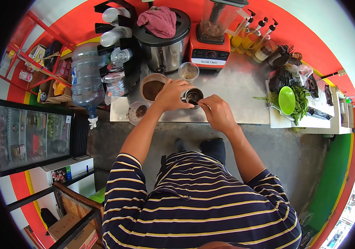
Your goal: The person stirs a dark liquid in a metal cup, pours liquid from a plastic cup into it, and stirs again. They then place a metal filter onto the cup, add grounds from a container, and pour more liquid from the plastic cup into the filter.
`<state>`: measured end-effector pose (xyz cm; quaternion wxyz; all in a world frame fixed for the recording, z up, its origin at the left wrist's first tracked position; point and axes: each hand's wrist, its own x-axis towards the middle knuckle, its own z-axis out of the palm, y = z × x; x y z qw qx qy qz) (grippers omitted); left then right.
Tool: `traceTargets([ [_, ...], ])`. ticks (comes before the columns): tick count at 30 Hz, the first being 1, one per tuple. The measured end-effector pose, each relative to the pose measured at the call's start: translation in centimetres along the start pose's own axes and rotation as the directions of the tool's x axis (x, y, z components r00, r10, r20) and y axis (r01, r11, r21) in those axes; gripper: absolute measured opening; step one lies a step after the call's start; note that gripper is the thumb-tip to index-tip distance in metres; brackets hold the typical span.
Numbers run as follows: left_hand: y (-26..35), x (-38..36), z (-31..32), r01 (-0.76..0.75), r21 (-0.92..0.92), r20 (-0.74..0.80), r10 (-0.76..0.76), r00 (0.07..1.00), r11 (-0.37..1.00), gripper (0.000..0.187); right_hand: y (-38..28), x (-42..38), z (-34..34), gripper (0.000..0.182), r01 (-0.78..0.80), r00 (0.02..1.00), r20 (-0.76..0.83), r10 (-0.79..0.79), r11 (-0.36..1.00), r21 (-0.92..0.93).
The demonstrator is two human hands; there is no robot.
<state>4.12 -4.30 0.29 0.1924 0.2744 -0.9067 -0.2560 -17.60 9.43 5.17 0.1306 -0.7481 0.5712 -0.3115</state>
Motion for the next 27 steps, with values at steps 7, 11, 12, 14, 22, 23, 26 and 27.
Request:
traceTargets([
  [7,-0.2,-0.1,-0.1,0.027,0.008,0.060,-0.028,0.998,1.000,0.075,1.5,1.3,-0.4,0.012,-0.074,0.995,-0.056,0.077,0.996,0.057],
  [11,-0.2,-0.1,0.0,0.012,0.021,0.038,-0.013,0.999,1.000,0.076,2.8,2.3,-1.8,0.014,-0.037,0.995,0.101,0.023,0.990,0.138],
  [12,-0.2,-0.1,0.0,0.018,0.029,0.048,-0.019,0.999,0.999,0.076,3.1,2.7,-1.9,0.015,-0.045,0.996,0.084,0.034,0.989,0.139],
  [14,-0.1,-0.1,0.1,0.034,0.027,0.062,-0.036,0.997,0.999,0.076,3.4,3.3,-1.0,0.015,-0.122,0.991,0.084,0.106,0.968,0.217],
  [22,-0.1,0.0,-0.1,0.049,0.019,0.063,-0.051,0.997,0.999,0.075,3.0,1.5,-0.7,0.014,-0.182,0.983,0.081,0.166,0.940,0.289],
  [23,0.0,0.0,-0.1,0.043,0.014,0.050,-0.044,0.998,0.999,0.075,3.2,1.4,-0.5,0.013,-0.170,0.985,0.006,0.174,0.952,0.254],
  [26,0.0,0.0,0.0,0.040,0.009,0.040,-0.040,0.998,0.999,0.075,3.2,0.9,0.5,0.015,-0.093,0.991,-0.085,0.105,0.987,0.132],
  [27,0.0,0.0,0.0,0.047,0.009,0.039,-0.047,0.998,0.999,0.075,2.8,0.7,0.8,0.018,-0.023,0.995,-0.092,0.027,0.999,0.045],
])
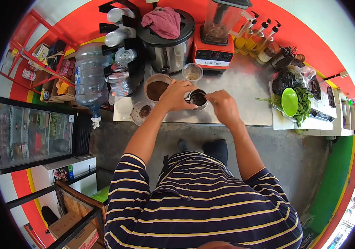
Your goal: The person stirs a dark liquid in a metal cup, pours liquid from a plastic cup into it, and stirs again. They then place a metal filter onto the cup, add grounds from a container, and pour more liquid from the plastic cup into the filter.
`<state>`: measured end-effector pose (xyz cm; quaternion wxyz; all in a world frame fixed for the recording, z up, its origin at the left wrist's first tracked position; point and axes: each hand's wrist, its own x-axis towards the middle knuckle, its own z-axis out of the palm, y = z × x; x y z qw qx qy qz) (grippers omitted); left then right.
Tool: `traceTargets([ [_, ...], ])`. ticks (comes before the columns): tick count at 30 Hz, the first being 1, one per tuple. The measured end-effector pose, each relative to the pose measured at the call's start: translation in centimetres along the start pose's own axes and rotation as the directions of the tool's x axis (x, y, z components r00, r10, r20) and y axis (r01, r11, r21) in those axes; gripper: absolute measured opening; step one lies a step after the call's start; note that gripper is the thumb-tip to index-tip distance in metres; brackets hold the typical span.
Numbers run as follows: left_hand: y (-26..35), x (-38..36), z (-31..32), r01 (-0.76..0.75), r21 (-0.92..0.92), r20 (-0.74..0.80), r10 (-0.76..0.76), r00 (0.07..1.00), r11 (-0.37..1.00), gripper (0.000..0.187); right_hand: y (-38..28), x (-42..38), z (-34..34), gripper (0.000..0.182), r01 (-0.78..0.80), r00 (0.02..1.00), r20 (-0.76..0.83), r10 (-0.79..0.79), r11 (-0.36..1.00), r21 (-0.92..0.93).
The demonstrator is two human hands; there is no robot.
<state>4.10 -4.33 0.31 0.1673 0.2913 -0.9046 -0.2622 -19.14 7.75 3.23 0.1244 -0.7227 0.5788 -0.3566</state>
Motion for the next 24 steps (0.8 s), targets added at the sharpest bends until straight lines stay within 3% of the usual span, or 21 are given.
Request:
traceTargets([
  [3,0.1,0.0,-0.2,-0.019,-0.001,-0.007,0.019,1.000,1.000,0.075,-2.7,-0.9,0.0,0.021,0.068,0.994,0.087,-0.066,0.997,-0.021],
  [7,0.1,0.0,-0.1,-0.041,0.002,-0.018,0.041,0.999,0.999,0.075,-2.6,-1.1,0.2,0.020,0.094,0.996,0.003,-0.094,0.995,0.009],
  [9,0.3,0.1,-0.3,0.002,0.001,0.029,-0.003,1.000,1.000,0.074,-2.6,-0.7,0.1,0.017,0.033,0.999,-0.011,-0.036,0.986,-0.163],
  [10,0.3,0.2,-0.4,0.001,0.003,0.028,-0.001,1.000,1.000,0.074,-2.7,-0.7,0.2,0.017,0.034,0.999,-0.013,-0.037,0.986,-0.164],
  [12,0.2,0.2,-0.3,-0.014,0.000,0.028,0.014,1.000,1.000,0.072,-3.3,-1.2,0.6,0.016,0.119,0.988,0.120,-0.099,0.978,-0.171],
  [16,0.1,0.2,-0.3,-0.039,-0.012,-0.008,0.039,0.999,0.999,0.074,-3.7,-1.3,1.2,0.015,0.119,0.990,0.090,-0.110,0.988,-0.100],
  [18,0.2,0.2,-0.4,-0.010,-0.033,0.032,0.011,0.999,0.999,0.076,-2.9,-1.4,1.5,0.015,0.020,0.998,-0.059,-0.028,0.991,-0.134],
  [21,0.3,0.2,-0.6,-0.012,-0.029,0.029,0.013,0.999,0.999,0.078,-2.9,-2.8,1.3,0.017,0.109,0.994,0.010,-0.109,0.992,-0.058],
  [24,0.2,0.2,-0.5,0.003,-0.026,0.044,-0.002,0.999,1.000,0.079,-3.1,-3.0,0.6,0.021,0.059,0.998,0.006,-0.059,0.997,-0.040],
])
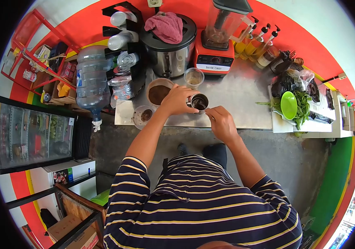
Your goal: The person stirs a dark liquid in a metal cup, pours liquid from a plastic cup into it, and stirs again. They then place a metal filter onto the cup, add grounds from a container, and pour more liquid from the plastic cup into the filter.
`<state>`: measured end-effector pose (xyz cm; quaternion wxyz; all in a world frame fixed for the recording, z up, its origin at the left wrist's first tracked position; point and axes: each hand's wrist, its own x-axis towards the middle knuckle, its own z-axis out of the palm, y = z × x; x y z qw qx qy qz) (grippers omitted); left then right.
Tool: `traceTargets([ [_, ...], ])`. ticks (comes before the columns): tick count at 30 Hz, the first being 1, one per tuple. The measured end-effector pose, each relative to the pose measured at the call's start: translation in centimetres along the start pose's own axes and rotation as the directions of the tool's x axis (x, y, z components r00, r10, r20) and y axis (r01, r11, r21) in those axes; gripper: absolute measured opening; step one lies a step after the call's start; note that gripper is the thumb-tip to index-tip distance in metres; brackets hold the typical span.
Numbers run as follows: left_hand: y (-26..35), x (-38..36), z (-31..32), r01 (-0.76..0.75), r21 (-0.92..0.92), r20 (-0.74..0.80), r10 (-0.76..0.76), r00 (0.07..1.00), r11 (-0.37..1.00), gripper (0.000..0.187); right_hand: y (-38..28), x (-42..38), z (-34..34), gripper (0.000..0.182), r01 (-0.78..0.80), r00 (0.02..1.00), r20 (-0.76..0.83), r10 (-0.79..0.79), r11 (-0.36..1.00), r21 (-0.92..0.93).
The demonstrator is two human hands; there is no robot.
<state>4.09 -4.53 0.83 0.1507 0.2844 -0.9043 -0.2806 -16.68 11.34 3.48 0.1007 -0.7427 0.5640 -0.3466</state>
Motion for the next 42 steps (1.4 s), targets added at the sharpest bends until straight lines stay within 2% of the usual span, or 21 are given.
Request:
traceTargets([
  [1,-0.2,0.1,0.2,-0.003,-0.004,-0.007,0.003,1.000,1.000,0.079,0.3,0.0,0.1,0.021,0.004,1.000,0.003,-0.004,1.000,-0.008],
  [3,-0.4,0.1,0.4,-0.032,0.014,-0.046,0.032,0.998,0.999,0.080,0.6,-0.1,0.8,0.024,-0.041,0.991,-0.124,0.042,0.999,0.018],
  [4,-0.3,0.2,0.3,-0.033,0.012,-0.053,0.033,0.998,0.999,0.080,0.5,-0.3,1.1,0.024,-0.036,0.992,-0.121,0.037,0.999,0.013],
  [6,-0.3,0.2,0.1,0.016,-0.001,0.038,-0.016,0.999,1.000,0.081,-0.1,-1.0,1.7,0.024,0.023,0.999,-0.038,-0.019,0.994,0.102],
  [8,-0.3,0.2,0.2,0.012,0.007,0.029,-0.012,1.000,1.000,0.081,0.4,-0.8,1.7,0.022,0.021,0.998,-0.055,-0.015,0.993,0.114],
  [10,-0.3,0.1,0.2,0.011,0.015,0.017,-0.011,1.000,1.000,0.081,0.9,-0.2,1.9,0.023,-0.085,0.979,-0.180,0.093,0.995,0.050],
  [12,-0.3,0.1,0.2,0.005,0.025,0.014,-0.005,1.000,1.000,0.081,0.7,-0.4,1.8,0.023,-0.059,0.984,-0.162,0.066,0.997,0.048],
  [14,-0.4,0.1,0.3,0.001,0.023,0.010,-0.002,1.000,1.000,0.082,0.0,-0.8,1.6,0.023,0.017,0.999,-0.043,-0.012,0.995,0.101],
  [15,-0.4,0.1,0.2,-0.003,0.019,0.003,0.003,1.000,1.000,0.082,0.3,-0.8,1.8,0.023,0.016,0.999,-0.044,-0.012,0.995,0.101],
  [17,-0.2,0.1,0.2,0.009,0.019,0.010,-0.010,1.000,1.000,0.081,1.4,-0.7,2.1,0.023,-0.099,0.981,-0.160,0.108,0.993,0.063],
  [18,-0.2,0.1,0.3,0.023,0.019,0.019,-0.023,1.000,1.000,0.079,1.4,-0.7,2.1,0.023,-0.096,0.982,-0.157,0.105,0.993,0.064],
  [20,-0.4,0.1,0.4,0.007,0.015,0.000,-0.007,1.000,1.000,0.080,1.3,-0.8,2.2,0.024,0.056,0.994,-0.100,-0.046,0.993,0.102],
  [22,-0.1,0.0,0.2,-0.014,0.011,-0.008,0.014,1.000,1.000,0.080,0.6,-0.7,2.1,0.024,0.027,0.998,-0.059,-0.021,0.995,0.097],
  [24,0.2,0.1,-0.1,0.039,0.020,0.026,-0.040,0.999,0.999,0.080,1.2,-0.4,2.2,0.023,-0.102,0.981,-0.154,0.117,0.990,0.100],
  [25,0.0,0.2,0.0,0.041,0.019,0.023,-0.041,0.999,0.999,0.080,1.3,-0.4,2.3,0.023,-0.100,0.982,-0.152,0.114,0.990,0.100],
  [27,-0.4,0.1,0.3,-0.009,0.017,-0.008,0.009,1.000,1.000,0.082,1.3,-0.5,2.4,0.021,0.096,0.991,-0.107,-0.084,0.989,0.115],
  [33,0.1,0.2,0.0,0.025,0.031,0.013,-0.025,1.000,0.999,0.079,1.5,-0.2,1.8,0.023,-0.052,0.986,-0.153,0.062,0.996,0.070],
  [34,0.2,0.2,-0.1,0.025,0.033,0.015,-0.026,1.000,0.999,0.079,1.3,-0.2,1.8,0.023,-0.053,0.986,-0.154,0.063,0.996,0.072],
  [36,0.4,0.2,-0.3,0.046,0.017,0.032,-0.047,0.998,0.999,0.078,0.9,-0.5,1.5,0.024,0.049,0.997,-0.061,-0.042,0.993,0.112],
  [39,0.4,0.2,-0.2,0.054,0.001,0.035,-0.054,0.998,0.999,0.079,1.7,-0.1,1.1,0.022,-0.023,0.993,-0.114,0.028,0.999,0.043],
  [42,0.2,0.1,-0.1,0.073,-0.015,0.034,-0.073,0.997,0.997,0.078,1.8,0.0,0.9,0.021,0.048,0.998,-0.049,-0.047,0.998,0.029],
])
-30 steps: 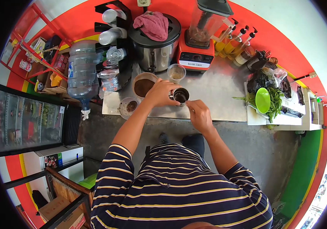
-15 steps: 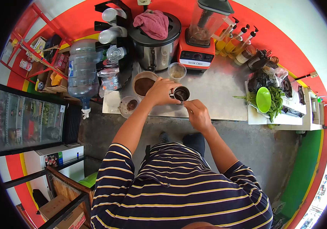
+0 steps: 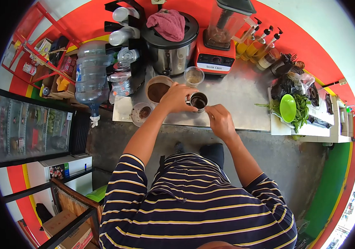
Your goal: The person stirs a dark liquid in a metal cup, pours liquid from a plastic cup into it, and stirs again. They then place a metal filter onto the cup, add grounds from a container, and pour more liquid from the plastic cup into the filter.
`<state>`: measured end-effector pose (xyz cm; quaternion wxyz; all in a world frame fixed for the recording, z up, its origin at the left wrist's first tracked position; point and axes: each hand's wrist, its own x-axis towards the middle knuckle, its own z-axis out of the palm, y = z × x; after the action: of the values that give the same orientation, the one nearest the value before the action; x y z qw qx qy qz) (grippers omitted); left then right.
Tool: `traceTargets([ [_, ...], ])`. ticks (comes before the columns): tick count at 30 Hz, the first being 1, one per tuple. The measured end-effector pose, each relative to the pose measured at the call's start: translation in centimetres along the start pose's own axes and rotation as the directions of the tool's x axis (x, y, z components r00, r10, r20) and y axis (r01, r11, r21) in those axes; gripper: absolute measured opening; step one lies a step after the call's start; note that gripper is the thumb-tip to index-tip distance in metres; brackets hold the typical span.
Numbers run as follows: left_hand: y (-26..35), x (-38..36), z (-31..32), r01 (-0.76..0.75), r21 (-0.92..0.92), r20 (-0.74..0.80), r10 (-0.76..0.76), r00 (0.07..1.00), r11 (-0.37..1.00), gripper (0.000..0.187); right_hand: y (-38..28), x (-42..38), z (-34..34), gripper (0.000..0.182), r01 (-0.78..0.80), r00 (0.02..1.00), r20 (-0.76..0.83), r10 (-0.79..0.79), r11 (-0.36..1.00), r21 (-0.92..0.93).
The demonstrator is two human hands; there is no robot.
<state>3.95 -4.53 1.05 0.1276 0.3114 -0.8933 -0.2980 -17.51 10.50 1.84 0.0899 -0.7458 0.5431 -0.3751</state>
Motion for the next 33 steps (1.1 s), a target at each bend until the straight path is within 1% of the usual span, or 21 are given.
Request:
traceTargets([
  [1,-0.2,-0.1,0.1,0.004,0.002,0.001,-0.004,1.000,1.000,0.078,-0.5,-0.1,-0.2,0.021,0.043,0.999,0.018,-0.044,0.997,0.068],
  [3,-0.2,-0.1,0.1,-0.032,-0.002,-0.023,0.032,0.999,0.999,0.077,-0.2,0.1,-0.4,0.019,0.011,1.000,0.029,-0.013,0.998,0.057],
  [5,0.1,-0.1,0.0,-0.026,0.012,-0.020,0.026,0.999,1.000,0.077,0.0,0.3,-0.6,0.018,-0.020,0.999,0.039,0.019,0.999,0.040],
  [7,0.2,-0.1,0.0,-0.020,0.030,-0.021,0.021,1.000,0.999,0.076,0.0,0.9,-0.7,0.016,-0.040,0.999,-0.013,0.039,0.999,-0.024],
  [11,0.3,-0.3,0.0,-0.019,0.019,-0.037,0.020,0.999,1.000,0.075,-0.6,0.9,-0.9,0.015,0.015,0.999,0.050,-0.017,0.999,0.044],
  [13,0.3,-0.4,0.2,-0.013,0.012,-0.045,0.013,0.999,1.000,0.075,-0.2,1.3,-1.4,0.014,-0.056,0.998,-0.042,0.057,0.998,0.017],
  [14,0.1,-0.4,0.5,-0.051,-0.006,-0.090,0.050,0.995,0.999,0.075,-0.2,1.4,-1.5,0.014,-0.056,0.997,-0.043,0.056,0.998,0.015],
  [15,0.0,-0.5,0.5,-0.088,-0.022,-0.135,0.084,0.987,0.996,0.076,-0.3,1.4,-1.7,0.014,-0.057,0.998,0.000,0.057,0.998,0.011],
  [16,-0.1,-0.6,0.6,-0.089,-0.025,-0.133,0.085,0.988,0.996,0.076,-0.4,1.3,-1.8,0.013,-0.060,0.997,0.043,0.060,0.998,0.008],
  [18,-0.3,-0.5,0.7,-0.116,0.005,-0.146,0.115,0.983,0.993,0.076,-0.6,1.7,-1.9,0.014,-0.048,0.997,0.057,0.046,0.998,0.036],
  [20,-0.4,-0.4,0.7,-0.127,-0.010,-0.150,0.124,0.981,0.992,0.075,-0.4,2.5,-2.1,0.014,-0.033,0.997,0.072,0.028,0.997,0.066],
  [22,-0.5,-0.6,0.7,-0.131,-0.024,-0.150,0.126,0.981,0.991,0.075,-0.1,3.6,-2.4,0.013,-0.061,0.998,0.029,0.060,0.998,0.035],
  [23,-0.5,-0.6,0.7,-0.123,-0.037,-0.143,0.116,0.983,0.992,0.075,-0.1,4.2,-2.7,0.011,-0.074,0.994,0.083,0.074,0.997,-0.008],
  [24,-0.5,-0.7,0.7,-0.114,-0.049,-0.134,0.107,0.985,0.992,0.076,-0.4,4.8,-3.0,0.011,-0.080,0.993,0.084,0.080,0.997,-0.001],
  [26,-0.6,-0.7,0.9,-0.120,-0.041,-0.138,0.113,0.984,0.992,0.076,-0.7,5.8,-3.5,0.016,-0.109,0.962,0.248,0.118,0.993,-0.047],
  [27,-0.6,-0.6,0.9,-0.131,-0.035,-0.150,0.125,0.981,0.991,0.077,-0.6,6.3,-3.5,0.022,-0.163,0.946,0.277,0.167,0.986,-0.038],
  [28,-0.7,-0.6,0.9,-0.134,-0.036,-0.141,0.128,0.982,0.990,0.077,-0.5,6.7,-3.4,0.022,-0.172,0.946,0.273,0.175,0.984,-0.036],
  [30,-0.7,-0.5,1.0,-0.121,-0.028,-0.138,0.116,0.984,0.992,0.077,-0.2,7.2,-3.3,0.022,-0.298,0.916,0.291,0.275,0.954,0.039],
  [31,-0.7,-0.5,1.1,-0.126,-0.030,-0.128,0.121,0.984,0.992,0.077,0.7,6.7,-2.4,0.023,-0.310,0.937,0.198,0.287,0.946,0.099],
  [32,-0.7,-0.6,1.0,-0.117,-0.045,-0.120,0.111,0.987,0.992,0.076,1.0,6.1,-1.9,0.023,-0.317,0.936,0.191,0.295,0.943,0.098],
  [33,-0.7,-0.5,0.8,-0.109,-0.058,-0.116,0.101,0.988,0.992,0.075,1.1,5.6,-1.6,0.024,-0.401,0.912,0.153,0.380,0.906,0.138],
])
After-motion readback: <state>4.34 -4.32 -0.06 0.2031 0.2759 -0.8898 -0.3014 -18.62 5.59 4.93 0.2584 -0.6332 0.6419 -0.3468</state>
